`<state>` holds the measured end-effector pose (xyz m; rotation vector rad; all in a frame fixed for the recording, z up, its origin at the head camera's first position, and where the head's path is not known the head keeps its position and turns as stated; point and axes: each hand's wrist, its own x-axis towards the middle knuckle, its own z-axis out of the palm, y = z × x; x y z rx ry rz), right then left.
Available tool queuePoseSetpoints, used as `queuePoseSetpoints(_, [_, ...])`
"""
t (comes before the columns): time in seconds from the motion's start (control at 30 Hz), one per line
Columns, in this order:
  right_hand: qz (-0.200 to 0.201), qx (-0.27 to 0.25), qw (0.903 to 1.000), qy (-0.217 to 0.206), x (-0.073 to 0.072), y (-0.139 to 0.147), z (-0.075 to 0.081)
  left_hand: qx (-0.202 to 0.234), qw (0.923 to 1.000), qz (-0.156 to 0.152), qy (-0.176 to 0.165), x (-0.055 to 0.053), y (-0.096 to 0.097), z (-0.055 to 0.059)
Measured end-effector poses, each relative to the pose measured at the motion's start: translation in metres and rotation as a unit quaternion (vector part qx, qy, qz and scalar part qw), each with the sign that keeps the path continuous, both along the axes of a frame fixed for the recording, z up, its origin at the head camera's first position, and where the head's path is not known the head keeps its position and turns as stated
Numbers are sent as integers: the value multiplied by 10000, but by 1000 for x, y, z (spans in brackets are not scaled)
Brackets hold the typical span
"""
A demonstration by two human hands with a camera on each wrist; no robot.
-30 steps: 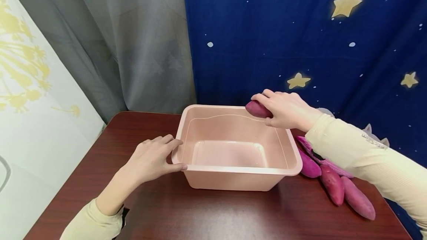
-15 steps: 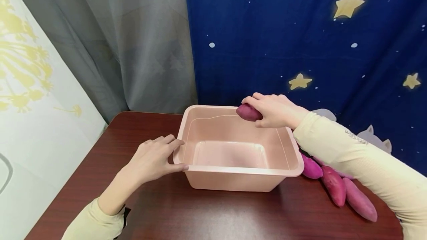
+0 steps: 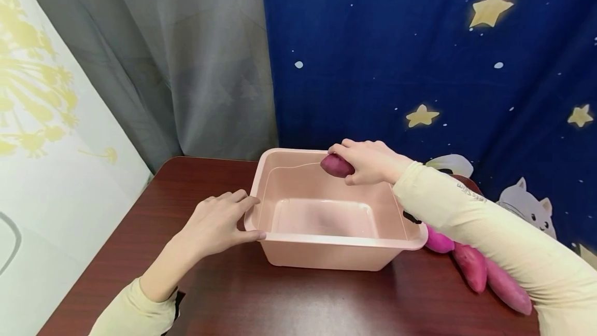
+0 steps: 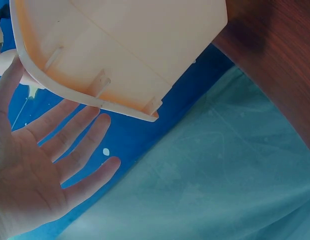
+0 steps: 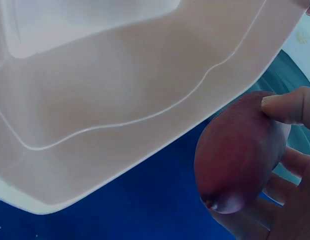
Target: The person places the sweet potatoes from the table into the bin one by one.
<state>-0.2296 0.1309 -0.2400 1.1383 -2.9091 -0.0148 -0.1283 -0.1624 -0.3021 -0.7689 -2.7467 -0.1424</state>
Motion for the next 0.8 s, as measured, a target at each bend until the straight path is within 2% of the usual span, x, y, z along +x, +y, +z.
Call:
queuePoseSetpoints(0.53, [221,57,9989,-399,-13,-23,-25,-56,10000,51,-44,-1,0,-1])
queuePoseSetpoints(0.8, [907,-347,9940,-496,-20,-28,-41,-53,10000,40,-58,-1,-1,0])
